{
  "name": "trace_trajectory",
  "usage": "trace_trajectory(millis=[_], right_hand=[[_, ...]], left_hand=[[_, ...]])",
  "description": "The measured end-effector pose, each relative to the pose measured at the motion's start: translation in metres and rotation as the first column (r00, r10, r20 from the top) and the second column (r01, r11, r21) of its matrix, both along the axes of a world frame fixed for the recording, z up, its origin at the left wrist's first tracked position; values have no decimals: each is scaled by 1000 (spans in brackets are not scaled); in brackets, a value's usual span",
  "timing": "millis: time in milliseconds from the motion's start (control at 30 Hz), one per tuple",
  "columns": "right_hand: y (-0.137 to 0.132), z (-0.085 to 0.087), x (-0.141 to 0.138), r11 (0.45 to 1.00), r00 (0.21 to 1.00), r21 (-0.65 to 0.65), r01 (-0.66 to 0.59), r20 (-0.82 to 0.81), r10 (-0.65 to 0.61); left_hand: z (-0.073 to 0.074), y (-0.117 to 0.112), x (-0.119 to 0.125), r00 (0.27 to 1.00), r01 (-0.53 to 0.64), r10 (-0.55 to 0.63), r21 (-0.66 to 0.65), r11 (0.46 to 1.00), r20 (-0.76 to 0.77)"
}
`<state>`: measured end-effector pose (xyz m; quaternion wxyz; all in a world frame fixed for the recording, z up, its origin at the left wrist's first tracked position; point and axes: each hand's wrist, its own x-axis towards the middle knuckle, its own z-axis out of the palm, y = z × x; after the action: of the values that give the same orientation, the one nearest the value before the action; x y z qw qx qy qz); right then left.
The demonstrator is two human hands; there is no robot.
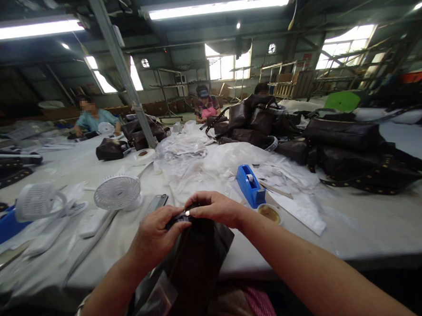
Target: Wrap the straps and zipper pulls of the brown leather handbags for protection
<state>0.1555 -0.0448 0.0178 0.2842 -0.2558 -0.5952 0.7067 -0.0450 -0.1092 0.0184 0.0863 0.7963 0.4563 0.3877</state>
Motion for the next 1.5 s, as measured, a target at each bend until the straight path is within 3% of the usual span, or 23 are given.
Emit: trace_trajectory(millis=[200,400,533,667,733,833,967,1067,1267,1500], right_hand=[[-1,-8,-4,994,998,-98,52,-30,-55],[-9,-7,-15,984,984,18,175,23,-176],[-11,-10,-20,959,963,119,257,56,-265],[-6,-13,-5,971,991,232,62,98,-87],[-5,-12,6,923,976,382,-47,214,-39],[-12,-7,14,775,917,618,-130,373,-144],[-25,-4,8,664,862,725,-183,443,-247],[-30,-12,0,614,864,767,-185,424,-270],[-29,-30,-13,529,890,844,-91,307,-337],[-34,-25,-14,513,914,857,-41,239,-327]], left_hand=[[-7,1,3,998,28,-27,26,999,-48],[-14,1,12,988,14,-4,60,998,-155],[-13,1,10,994,-19,23,33,999,-108],[-10,-3,4,998,-28,28,9,1000,-54],[-8,-4,1,999,-35,35,10,999,-39],[-5,-5,-1,999,-43,43,3,999,-18],[1,-6,-1,998,-61,61,-55,997,-4],[4,-8,0,998,-58,59,-89,994,0],[5,-8,7,997,-44,42,-31,999,-68],[13,-5,9,994,63,-70,-74,995,-89]])
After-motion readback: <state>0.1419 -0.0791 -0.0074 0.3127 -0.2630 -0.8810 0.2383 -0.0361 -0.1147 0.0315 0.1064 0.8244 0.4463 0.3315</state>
